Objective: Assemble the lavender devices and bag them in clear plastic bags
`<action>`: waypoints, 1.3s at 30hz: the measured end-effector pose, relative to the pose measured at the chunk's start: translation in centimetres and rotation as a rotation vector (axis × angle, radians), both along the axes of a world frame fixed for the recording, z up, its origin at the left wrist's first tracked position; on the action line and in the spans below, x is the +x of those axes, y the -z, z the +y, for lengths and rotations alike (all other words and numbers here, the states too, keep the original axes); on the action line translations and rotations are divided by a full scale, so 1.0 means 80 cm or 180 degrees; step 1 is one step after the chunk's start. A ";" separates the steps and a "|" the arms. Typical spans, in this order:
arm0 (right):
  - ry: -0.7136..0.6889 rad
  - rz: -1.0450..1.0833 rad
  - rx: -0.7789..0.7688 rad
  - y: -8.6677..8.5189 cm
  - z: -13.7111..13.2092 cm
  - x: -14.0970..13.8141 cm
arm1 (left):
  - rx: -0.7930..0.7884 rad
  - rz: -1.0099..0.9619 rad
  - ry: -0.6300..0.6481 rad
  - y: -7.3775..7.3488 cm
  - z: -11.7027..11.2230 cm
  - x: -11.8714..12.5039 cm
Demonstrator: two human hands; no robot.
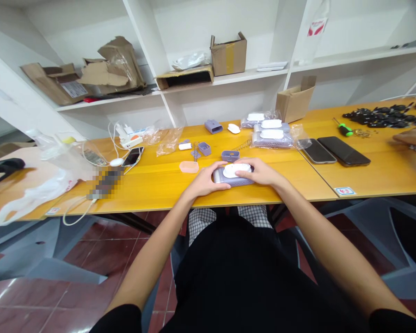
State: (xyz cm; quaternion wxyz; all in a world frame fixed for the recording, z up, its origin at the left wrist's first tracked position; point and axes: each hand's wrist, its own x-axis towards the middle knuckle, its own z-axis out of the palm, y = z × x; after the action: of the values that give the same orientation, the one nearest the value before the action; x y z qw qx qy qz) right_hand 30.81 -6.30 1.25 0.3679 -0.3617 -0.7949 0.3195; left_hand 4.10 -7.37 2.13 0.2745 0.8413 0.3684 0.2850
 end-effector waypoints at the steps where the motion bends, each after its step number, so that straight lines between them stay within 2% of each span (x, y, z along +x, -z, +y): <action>1: 0.0000 -0.0008 -0.0066 -0.001 0.000 0.006 | -0.0005 0.0020 -0.0013 0.000 0.000 0.000; 7: -0.0247 0.0493 -0.1152 -0.004 0.003 0.055 | -0.0060 0.0147 -0.0118 -0.001 0.000 0.000; 10: -0.0095 0.0646 -0.1356 -0.001 0.004 0.062 | -0.0047 0.0144 -0.0086 0.000 0.001 0.000; 20: -0.0086 0.0649 -0.1438 -0.005 0.004 0.055 | -0.0105 0.0028 0.0002 -0.001 0.001 0.002; 29: -0.0138 0.0559 -0.1276 0.001 0.011 0.053 | -0.0157 0.0046 -0.0070 -0.001 0.001 0.000; 39: -0.0237 0.0389 -0.1313 0.002 0.013 0.052 | -0.0218 0.0013 -0.0070 -0.002 -0.001 -0.002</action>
State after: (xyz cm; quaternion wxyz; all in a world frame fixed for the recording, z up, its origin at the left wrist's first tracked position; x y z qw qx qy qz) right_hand 34.99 -5.22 1.09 0.3216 -0.3796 -0.7017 0.5101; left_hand 3.94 -7.44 2.27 0.2993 0.8278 0.3877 0.2734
